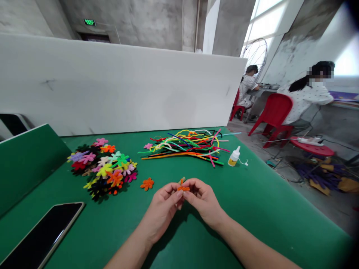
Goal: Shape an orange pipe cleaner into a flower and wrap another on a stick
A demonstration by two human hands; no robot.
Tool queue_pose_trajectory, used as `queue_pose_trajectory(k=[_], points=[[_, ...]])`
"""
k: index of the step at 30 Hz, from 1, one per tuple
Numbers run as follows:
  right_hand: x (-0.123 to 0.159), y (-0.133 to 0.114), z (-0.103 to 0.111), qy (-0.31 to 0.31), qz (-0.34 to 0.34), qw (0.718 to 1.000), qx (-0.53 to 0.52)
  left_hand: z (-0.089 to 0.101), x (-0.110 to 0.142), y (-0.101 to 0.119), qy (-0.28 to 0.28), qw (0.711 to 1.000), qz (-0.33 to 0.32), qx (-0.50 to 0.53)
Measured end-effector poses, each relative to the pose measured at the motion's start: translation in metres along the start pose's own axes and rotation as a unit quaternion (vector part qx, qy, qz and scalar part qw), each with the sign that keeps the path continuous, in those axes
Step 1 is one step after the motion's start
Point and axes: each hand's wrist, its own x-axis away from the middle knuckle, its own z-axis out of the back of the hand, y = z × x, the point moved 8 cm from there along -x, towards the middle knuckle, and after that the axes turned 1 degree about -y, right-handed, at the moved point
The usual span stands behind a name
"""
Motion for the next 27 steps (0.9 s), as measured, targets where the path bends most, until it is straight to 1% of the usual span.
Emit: queue_pose_trajectory(k=[3, 7, 10, 13, 16, 19, 22, 27], points=[[0.001, -0.002, 0.001, 0.009, -0.003, 1.0, -0.011, -0.002, -0.001, -0.002, -0.013, 0.999, 0.017, 0.028], [0.001, -0.005, 0.005, 0.024, 0.009, 1.0, -0.015, -0.004, 0.0, -0.003, -0.021, 0.997, 0.041, 0.056], [0.0, 0.0, 0.012, 0.047, -0.014, 0.999, 0.011, -0.006, 0.002, -0.002, -0.032, 0.997, 0.045, 0.06], [-0.001, 0.005, 0.011, 0.032, -0.038, 0.998, 0.038, -0.005, 0.002, -0.001, -0.033, 0.997, 0.043, 0.053], [-0.001, 0.001, 0.007, 0.006, -0.016, 0.999, 0.044, -0.004, 0.003, -0.003, -0.037, 0.997, 0.05, 0.046], [0.001, -0.004, 0.009, 0.02, 0.011, 0.998, 0.06, -0.005, 0.004, -0.003, -0.038, 0.997, 0.054, 0.037], [0.002, -0.007, 0.01, 0.025, 0.021, 0.996, 0.078, -0.005, 0.004, -0.001, -0.035, 0.998, 0.053, 0.026], [0.003, -0.015, 0.008, 0.033, 0.053, 0.995, 0.078, -0.006, 0.005, -0.001, -0.037, 0.998, 0.054, 0.004]])
